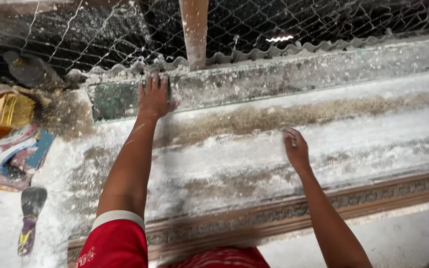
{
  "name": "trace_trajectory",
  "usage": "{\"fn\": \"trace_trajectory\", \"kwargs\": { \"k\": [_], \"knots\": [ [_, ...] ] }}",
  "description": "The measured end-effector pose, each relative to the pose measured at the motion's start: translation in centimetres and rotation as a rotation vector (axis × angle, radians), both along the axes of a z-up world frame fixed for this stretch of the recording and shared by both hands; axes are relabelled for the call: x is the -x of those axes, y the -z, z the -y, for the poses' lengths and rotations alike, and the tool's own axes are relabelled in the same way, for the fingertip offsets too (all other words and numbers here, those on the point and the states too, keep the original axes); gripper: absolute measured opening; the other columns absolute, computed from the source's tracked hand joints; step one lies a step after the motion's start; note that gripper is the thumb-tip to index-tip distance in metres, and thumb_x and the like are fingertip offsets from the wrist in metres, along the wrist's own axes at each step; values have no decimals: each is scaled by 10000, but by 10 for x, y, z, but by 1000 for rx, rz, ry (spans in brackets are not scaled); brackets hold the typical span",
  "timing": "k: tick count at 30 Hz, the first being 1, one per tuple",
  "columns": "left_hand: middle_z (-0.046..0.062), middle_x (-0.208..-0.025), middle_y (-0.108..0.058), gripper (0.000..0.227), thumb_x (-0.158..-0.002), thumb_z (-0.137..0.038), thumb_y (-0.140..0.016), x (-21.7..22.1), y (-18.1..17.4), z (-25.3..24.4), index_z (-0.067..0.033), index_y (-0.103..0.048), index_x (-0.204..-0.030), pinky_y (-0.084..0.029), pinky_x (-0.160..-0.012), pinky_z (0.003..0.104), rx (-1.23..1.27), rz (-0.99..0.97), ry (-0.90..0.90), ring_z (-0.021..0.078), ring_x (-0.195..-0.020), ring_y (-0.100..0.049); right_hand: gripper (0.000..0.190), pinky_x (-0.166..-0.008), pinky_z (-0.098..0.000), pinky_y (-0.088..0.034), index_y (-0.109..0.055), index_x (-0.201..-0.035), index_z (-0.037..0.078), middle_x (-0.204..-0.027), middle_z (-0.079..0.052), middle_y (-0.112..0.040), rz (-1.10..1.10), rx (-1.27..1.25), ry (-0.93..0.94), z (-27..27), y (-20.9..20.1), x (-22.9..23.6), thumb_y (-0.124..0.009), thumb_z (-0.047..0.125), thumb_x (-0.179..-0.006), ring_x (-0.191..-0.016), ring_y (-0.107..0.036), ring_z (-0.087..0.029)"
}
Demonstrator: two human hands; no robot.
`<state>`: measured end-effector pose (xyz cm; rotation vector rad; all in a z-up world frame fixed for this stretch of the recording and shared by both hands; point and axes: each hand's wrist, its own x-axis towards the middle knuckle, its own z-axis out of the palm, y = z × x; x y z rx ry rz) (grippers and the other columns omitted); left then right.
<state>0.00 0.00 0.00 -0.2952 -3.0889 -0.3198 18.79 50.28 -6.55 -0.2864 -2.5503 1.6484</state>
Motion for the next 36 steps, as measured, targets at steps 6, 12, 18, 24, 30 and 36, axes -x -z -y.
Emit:
{"fn": "trace_trajectory", "kwargs": {
  "k": [6,12,18,24,30,36],
  "knots": [
    [201,-1579,-315,1200,-677,-673,-808,14,1,1,-139,-256,-1599,-97,-1197,620,103,209,-43,391,-1497,-216,301,-991,-285,-530,-561,-1322,5,-1335,-99,-647,-32,-47,-7,-36,-14,64,-534,178,-1077,-1187,-633,-147],
    [237,-1314,-464,1150,-568,-751,-827,12,-26,-3,40,-472,-1323,-181,-1229,530,257,119,26,407,-1363,-382,369,-818,-306,-545,-538,-1384,7,-1179,-101,-634,-7,172,161,-32,-14,123,-582,221,-1087,-970,-596,-135],
    [202,-1183,-564,887,-760,-742,-744,-29,-24,5,40,-554,-1135,-368,-1119,526,201,-273,107,369,-1149,-527,589,-768,-340,-509,-361,-1568,69,-1335,-190,-529,-16,435,411,-65,-14,154,-601,256,-1064,-1039,-521,-194],
    [103,-1133,-596,397,-1058,-452,-596,-71,-43,1,-68,-603,-1155,-378,-1103,606,285,-77,97,264,-1118,-577,736,-950,-453,-586,-129,-1556,170,-1484,-135,-378,117,696,586,-63,-99,139,-565,435,-1025,-1254,-546,-303],
    [52,-1364,-578,314,-833,-100,-665,-130,-35,3,-180,-629,-1134,-253,-1170,703,134,-144,405,271,-1331,-513,580,-793,-431,-540,-546,-1338,48,-1249,-145,-550,88,684,469,-158,73,129,-719,448,-956,-1010,-578,-249],
    [111,-1421,-555,246,-717,-130,-730,-203,47,53,-188,-609,-924,-214,-1177,766,-59,-128,508,355,-1410,-466,1168,-963,-493,-586,-380,-1480,-7,-1422,-274,-521,270,686,627,-107,91,28,-790,698,-644,-1184,-615,-414]
  ]
}}
